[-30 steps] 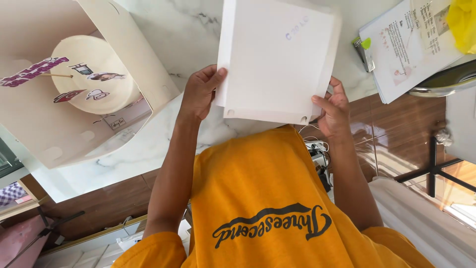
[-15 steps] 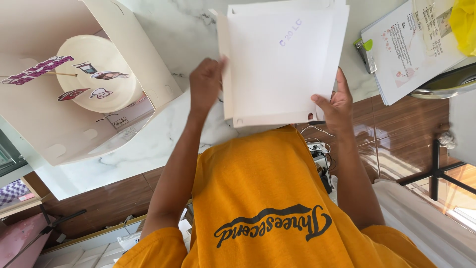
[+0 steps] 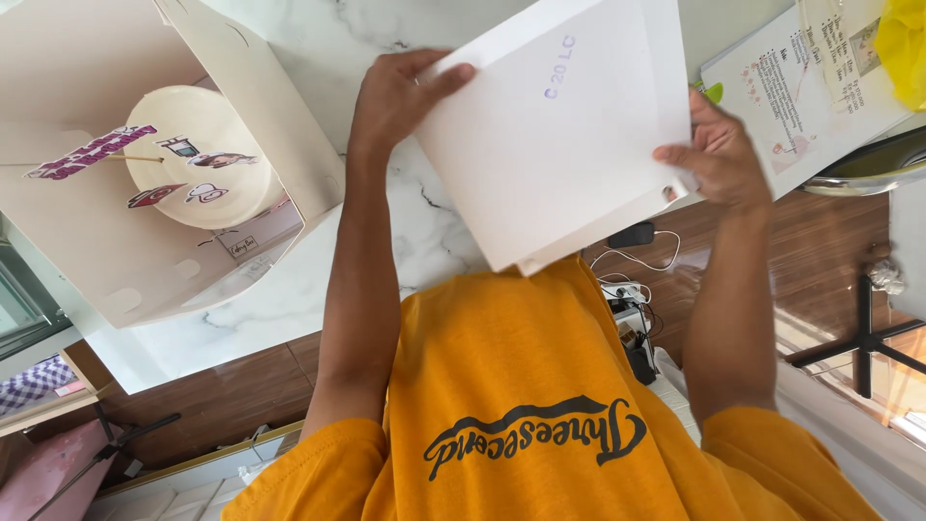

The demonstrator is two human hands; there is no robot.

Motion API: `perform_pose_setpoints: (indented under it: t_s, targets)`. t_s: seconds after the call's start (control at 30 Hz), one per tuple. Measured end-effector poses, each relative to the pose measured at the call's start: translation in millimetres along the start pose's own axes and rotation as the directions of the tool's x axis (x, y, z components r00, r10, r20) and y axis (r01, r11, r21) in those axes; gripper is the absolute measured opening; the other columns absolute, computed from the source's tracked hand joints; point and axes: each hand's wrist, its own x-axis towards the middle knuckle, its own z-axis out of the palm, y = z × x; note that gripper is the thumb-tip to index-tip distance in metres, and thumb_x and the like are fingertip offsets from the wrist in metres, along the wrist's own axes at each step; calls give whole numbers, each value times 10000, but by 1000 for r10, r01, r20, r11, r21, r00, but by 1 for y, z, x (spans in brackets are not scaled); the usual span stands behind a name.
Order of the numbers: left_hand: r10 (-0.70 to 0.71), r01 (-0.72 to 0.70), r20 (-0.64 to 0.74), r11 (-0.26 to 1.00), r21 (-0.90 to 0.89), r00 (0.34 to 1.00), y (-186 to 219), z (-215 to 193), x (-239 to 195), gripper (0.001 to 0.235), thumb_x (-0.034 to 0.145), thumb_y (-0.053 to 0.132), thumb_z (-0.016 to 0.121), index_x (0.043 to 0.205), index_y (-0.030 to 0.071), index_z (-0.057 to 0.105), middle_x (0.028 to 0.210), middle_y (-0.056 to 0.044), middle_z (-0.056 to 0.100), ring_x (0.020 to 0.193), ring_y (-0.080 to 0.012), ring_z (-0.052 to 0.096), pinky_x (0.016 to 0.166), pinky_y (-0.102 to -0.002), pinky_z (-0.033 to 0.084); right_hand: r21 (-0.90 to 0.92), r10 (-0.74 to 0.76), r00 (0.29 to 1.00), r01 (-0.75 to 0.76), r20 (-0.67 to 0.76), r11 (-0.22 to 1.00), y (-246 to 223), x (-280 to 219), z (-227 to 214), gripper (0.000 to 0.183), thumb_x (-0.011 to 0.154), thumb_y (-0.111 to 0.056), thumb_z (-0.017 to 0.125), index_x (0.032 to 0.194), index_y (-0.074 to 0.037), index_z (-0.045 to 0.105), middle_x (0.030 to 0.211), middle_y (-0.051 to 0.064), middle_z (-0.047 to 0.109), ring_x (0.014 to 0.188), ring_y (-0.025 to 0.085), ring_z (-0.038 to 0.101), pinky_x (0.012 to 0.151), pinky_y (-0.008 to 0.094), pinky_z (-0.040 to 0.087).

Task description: The person places a decorated cake into a white cardboard box and then folds the flaps of a smaller cardboard lid to assemble it.

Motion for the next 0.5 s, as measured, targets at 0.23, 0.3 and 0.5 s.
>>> perform_pose_setpoints:
  t_s: [0.23, 0.3, 0.5]
  targets:
    - [142, -153, 66, 968, 199, 988, -1, 32, 13, 370, 834, 320, 847, 1138, 119, 781, 900, -32, 799, 682, -151, 674, 667, -328, 566, -282, 213, 977, -196, 27, 939, 7, 44, -41, 745, 808, -128, 813, 1509, -92, 565, 1270, 74, 727, 1052, 105, 688, 949, 282, 584]
    - [131, -82, -163, 958, 274, 978, -18, 39, 14, 330, 816, 305, 840, 1028, 65, 761, 861, -28, 762, 677, -158, 696, 645, -338, 565, -274, 344, 939, -337, -24, 901, 39, 52, -60, 557, 875, -131, 839, 1381, -3, 645, 1137, 173, 737, 928, 163, 678, 789, 294, 548]
    - [303, -61, -394, 852, 520, 868, -84, 46, -17, 241, 911, 277, 802, 946, 55, 715, 928, -51, 635, 684, -228, 634, 586, -381, 520, 346, 200, 947, -280, 250, 895, 27, 39, -6, 575, 729, -77, 881, 1245, -62, 628, 1148, 56, 716, 1113, 110, 727, 1039, 246, 612]
